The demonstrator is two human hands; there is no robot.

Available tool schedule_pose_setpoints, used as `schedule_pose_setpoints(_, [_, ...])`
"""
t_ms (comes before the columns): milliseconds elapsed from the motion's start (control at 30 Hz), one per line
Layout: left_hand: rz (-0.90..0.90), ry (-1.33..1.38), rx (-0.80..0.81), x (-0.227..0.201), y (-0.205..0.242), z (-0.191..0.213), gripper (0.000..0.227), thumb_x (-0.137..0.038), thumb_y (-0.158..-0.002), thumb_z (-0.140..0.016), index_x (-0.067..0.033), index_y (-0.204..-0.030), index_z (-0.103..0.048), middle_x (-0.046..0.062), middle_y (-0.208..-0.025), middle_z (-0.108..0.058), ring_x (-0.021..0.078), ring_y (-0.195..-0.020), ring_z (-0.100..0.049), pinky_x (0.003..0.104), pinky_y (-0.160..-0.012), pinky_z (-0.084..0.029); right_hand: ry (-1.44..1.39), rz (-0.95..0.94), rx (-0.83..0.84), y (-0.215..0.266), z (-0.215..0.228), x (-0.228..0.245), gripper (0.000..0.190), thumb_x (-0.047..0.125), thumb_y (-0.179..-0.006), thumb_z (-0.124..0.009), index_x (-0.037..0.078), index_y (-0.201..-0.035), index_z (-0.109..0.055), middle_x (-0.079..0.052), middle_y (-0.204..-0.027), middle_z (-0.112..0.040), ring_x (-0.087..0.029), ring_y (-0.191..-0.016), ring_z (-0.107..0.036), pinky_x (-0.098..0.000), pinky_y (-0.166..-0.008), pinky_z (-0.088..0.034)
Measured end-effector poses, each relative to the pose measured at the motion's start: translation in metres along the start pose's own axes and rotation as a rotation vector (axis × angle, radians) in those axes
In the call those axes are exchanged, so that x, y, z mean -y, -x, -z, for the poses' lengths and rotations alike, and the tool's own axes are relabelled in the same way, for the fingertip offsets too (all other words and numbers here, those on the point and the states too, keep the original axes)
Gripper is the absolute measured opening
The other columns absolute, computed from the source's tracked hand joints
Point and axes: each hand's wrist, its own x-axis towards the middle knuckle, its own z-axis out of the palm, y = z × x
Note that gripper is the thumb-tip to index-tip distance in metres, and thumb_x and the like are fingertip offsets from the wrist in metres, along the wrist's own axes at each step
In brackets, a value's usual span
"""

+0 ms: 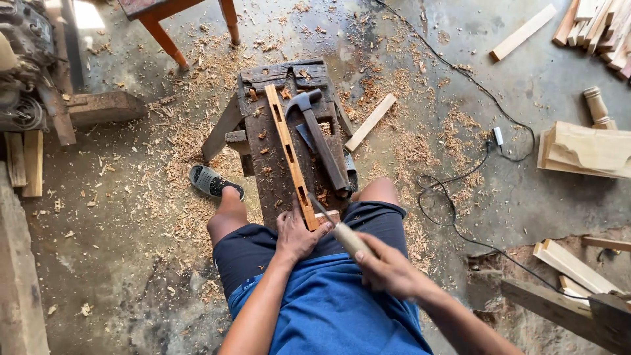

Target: Chisel a mortise or groove into a wooden beam using a hammer and chisel.

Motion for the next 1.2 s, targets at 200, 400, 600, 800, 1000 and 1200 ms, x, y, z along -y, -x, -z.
schedule_pose_setpoints(200, [0.018, -0.079, 0.014, 0.003, -0.006, -0.007, 0.125, -0.060, -0.079, -0.069, 0.0095, -0.157, -0.001, 0.021, -0.122, -0.067, 0.0326, -0.120, -0.060, 0.048, -0.117, -0.023, -0.334, -0.036, 0.068, -0.009, -0.038, -0.007, 0.062, 0.026, -0.102, -0.046, 0.026, -0.160, -0.025, -0.005, -0.094, -0.059, -0.015, -0.064, -0.065, -0.0307, -0.053, -0.058])
schedule_pose_setpoints(400, [0.032, -0.118, 0.021, 0.014, -0.007, -0.017, 0.115, -0.052, -0.086, -0.065, 0.0087, -0.158, 0.000, 0.022, -0.122, -0.067, 0.0349, -0.120, -0.060, 0.049, -0.118, -0.024, -0.544, -0.186, 0.068, -0.023, -0.054, 0.027, 0.058, 0.026, -0.104, -0.041, 0.032, -0.161, -0.028, -0.006, -0.093, -0.061, -0.015, -0.059, -0.063, -0.0317, -0.049, -0.057])
schedule_pose_setpoints(600, [0.026, -0.140, -0.015, 0.030, -0.014, -0.030, 0.115, -0.042, -0.082, -0.068, 0.0061, -0.159, 0.002, 0.025, -0.123, -0.065, 0.0362, -0.120, -0.060, 0.049, -0.114, -0.025, -0.712, -0.193, 0.060, -0.056, -0.065, 0.032, 0.053, 0.027, -0.106, -0.039, 0.030, -0.159, -0.036, -0.006, -0.093, -0.065, -0.016, -0.054, -0.060, -0.0309, -0.043, -0.054])
schedule_pose_setpoints(800, [-0.087, -0.127, -0.138, 0.064, -0.028, -0.061, 0.099, -0.026, -0.091, -0.062, 0.0016, -0.164, -0.002, 0.024, -0.124, -0.066, 0.0350, -0.120, -0.061, 0.049, -0.114, -0.028, -0.682, -0.087, -0.070, -0.075, -0.097, 0.000, 0.059, 0.029, -0.105, -0.045, 0.037, -0.160, -0.029, -0.007, -0.089, -0.066, -0.017, -0.047, -0.058, -0.0325, -0.037, -0.050])
schedule_pose_setpoints(1000, [-0.035, -0.142, -0.090, 0.037, -0.018, -0.040, 0.100, -0.030, -0.091, -0.063, 0.0011, -0.165, -0.005, 0.023, -0.129, -0.064, 0.0328, -0.123, -0.059, 0.047, -0.116, -0.029, -1.162, -0.078, 0.109, -0.071, -0.078, -0.024, 0.060, 0.035, -0.106, -0.046, 0.027, -0.162, -0.026, -0.010, -0.096, -0.062, -0.016, -0.053, -0.057, -0.0291, -0.039, -0.050])
schedule_pose_setpoints(1200, [0.068, -0.073, -0.076, 0.022, -0.001, -0.031, 0.122, -0.054, -0.077, -0.072, 0.0037, -0.160, -0.004, 0.025, -0.137, -0.059, 0.0331, -0.126, -0.055, 0.046, -0.115, -0.026, -1.239, 0.500, 0.465, 0.006, -0.047, 0.029, 0.060, 0.042, -0.108, -0.045, 0.011, -0.156, -0.024, -0.014, -0.115, -0.059, -0.018, -0.061, -0.056, -0.0289, -0.045, -0.049])
